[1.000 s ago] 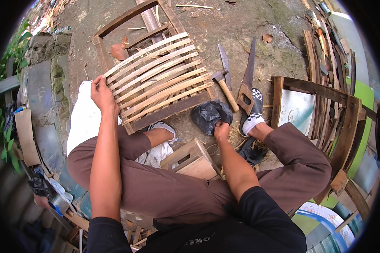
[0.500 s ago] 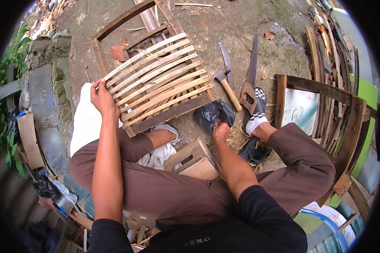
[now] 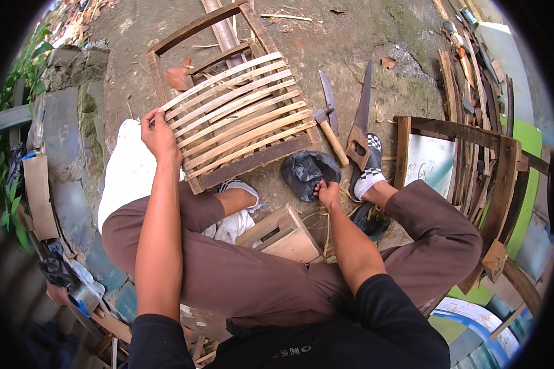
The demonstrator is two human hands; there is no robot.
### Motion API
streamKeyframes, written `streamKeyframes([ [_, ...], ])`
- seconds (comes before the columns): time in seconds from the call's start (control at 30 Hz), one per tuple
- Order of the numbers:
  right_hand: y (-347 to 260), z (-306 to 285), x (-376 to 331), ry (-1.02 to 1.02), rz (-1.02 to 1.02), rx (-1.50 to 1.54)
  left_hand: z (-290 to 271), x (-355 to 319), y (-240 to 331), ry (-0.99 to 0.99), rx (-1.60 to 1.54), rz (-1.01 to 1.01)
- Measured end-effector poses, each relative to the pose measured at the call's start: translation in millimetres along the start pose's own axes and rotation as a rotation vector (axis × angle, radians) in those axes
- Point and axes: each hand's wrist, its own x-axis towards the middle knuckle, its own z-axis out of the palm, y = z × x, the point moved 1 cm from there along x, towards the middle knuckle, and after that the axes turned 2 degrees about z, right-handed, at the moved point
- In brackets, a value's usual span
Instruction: The person sits on the ground and assembles a small wooden frame by cutting thin wooden slats with a hand saw and nailing them into place with a hammer. The person repeatedly measures, cuts, and fastens slats to form a slatted panel.
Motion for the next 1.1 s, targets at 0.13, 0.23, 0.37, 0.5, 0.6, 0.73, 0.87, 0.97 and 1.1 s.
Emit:
streamKeyframes([
  [0.13, -18, 2, -7, 0.006, 0.014, 0.109, -1, -1, 1, -0.005, 0.001, 0.038],
  [0.23, -28, -3, -11, 0.000, 0.027, 0.133, -1, 1, -2, -0.008, -0.001, 0.043],
  [0.37, -35, -9, -21, 0.011, 0.045, 0.132, -1, 2, -4, -0.004, 0.011, 0.041],
  [0.5, -40, -14, -27, -0.017, 0.051, 0.128, 2, 0, -1, -0.004, -0.014, 0.023],
  [0.6, -44, -12, -35, 0.010, 0.047, 0.128, 1, -1, 1, 0.003, 0.008, 0.020],
  [0.73, -49, -13, -39, 0.024, 0.036, 0.074, 1, -2, 1, 0.008, 0.008, 0.032],
  [0.87, -52, -18, -41, 0.034, 0.023, 0.030, 4, -1, 0, 0.003, 0.020, 0.037],
  [0.97, -58, -19, -47, 0.029, 0.029, 0.051, 5, -1, -1, 0.007, 0.045, 0.055],
  [1.1, -80, -15, -62, 0.009, 0.037, 0.139, -3, 0, 0, 0.013, -0.043, 0.003],
])
